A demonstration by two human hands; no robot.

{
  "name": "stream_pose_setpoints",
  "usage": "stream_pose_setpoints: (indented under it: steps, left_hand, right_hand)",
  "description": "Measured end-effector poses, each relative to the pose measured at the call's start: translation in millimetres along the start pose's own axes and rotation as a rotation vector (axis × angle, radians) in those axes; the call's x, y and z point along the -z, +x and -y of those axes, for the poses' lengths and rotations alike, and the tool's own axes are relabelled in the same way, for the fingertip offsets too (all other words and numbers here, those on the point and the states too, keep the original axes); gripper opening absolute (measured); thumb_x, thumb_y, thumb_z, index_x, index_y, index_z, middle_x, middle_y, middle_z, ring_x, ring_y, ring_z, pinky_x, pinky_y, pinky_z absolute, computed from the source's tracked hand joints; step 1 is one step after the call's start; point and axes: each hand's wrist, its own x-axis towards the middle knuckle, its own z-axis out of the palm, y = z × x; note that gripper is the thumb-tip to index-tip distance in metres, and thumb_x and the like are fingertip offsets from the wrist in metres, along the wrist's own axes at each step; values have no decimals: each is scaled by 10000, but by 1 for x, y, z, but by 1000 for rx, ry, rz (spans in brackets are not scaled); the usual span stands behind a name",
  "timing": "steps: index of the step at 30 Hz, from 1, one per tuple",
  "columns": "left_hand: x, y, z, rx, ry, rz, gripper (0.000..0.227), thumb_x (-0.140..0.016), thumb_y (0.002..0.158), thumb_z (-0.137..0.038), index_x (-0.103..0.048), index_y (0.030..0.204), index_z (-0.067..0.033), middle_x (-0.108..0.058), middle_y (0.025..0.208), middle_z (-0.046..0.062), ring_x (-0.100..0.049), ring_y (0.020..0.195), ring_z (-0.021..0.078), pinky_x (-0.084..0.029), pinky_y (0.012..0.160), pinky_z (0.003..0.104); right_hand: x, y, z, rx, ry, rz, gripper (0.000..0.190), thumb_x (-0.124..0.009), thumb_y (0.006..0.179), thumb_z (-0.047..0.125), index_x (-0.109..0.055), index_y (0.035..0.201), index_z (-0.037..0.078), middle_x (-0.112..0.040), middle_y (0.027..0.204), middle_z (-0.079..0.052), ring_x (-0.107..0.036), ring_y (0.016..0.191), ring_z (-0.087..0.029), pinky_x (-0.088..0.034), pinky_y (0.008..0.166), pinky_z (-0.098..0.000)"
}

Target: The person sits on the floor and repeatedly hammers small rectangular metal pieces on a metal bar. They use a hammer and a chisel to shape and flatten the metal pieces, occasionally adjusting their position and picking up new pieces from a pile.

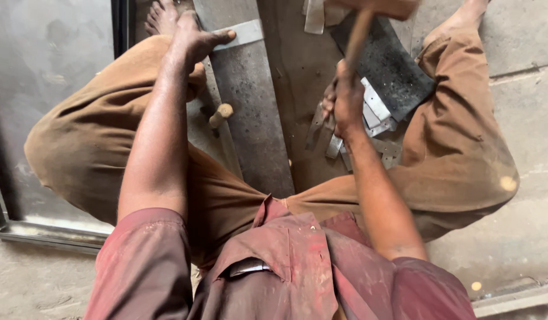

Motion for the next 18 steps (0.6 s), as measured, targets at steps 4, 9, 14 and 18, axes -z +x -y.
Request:
stream_pose_setpoints:
  steps: [4,9,14,18]
  left_hand:
    - [2,-6,-1,52,48,-9,762,-947,755,-353,-586,1303,33,-710,1207,194,-694,1134,240,-472,1057,344]
    - [0,3,0,33,34,22,730,-922,756,-345,-612,1297,35,-717,1209,183,-710,1169,251,-546,1051,316]
    - [7,-12,-18,-226,700,-234,846,-983,749,-558,-643,1292,-4,-528,1272,388,-649,1053,379,-567,864,435]
    - [-29,-31,-72,-568,804,-171,545,-887,958,-411,-676,1318,-60,-748,1073,186,-706,966,372,-559,799,510]
  right_hand:
    - [1,-2,9,-147,-180,79,502,-589,954,607,-458,883,128,-477,570,43,-505,421,-81,-454,346,-289]
    - [-7,-16,22,-205,-12,87,500,-651,975,590,-462,925,129,-460,628,45,-461,446,-65,-417,372,-264]
    - [18,-26,47,-161,-409,136,517,-646,961,593,-529,963,90,-517,645,27,-515,453,-86,-445,377,-278]
    - [88,-49,102,63,-532,-29,539,-610,972,613,-568,1058,83,-572,677,26,-540,481,-78,-432,381,-263]
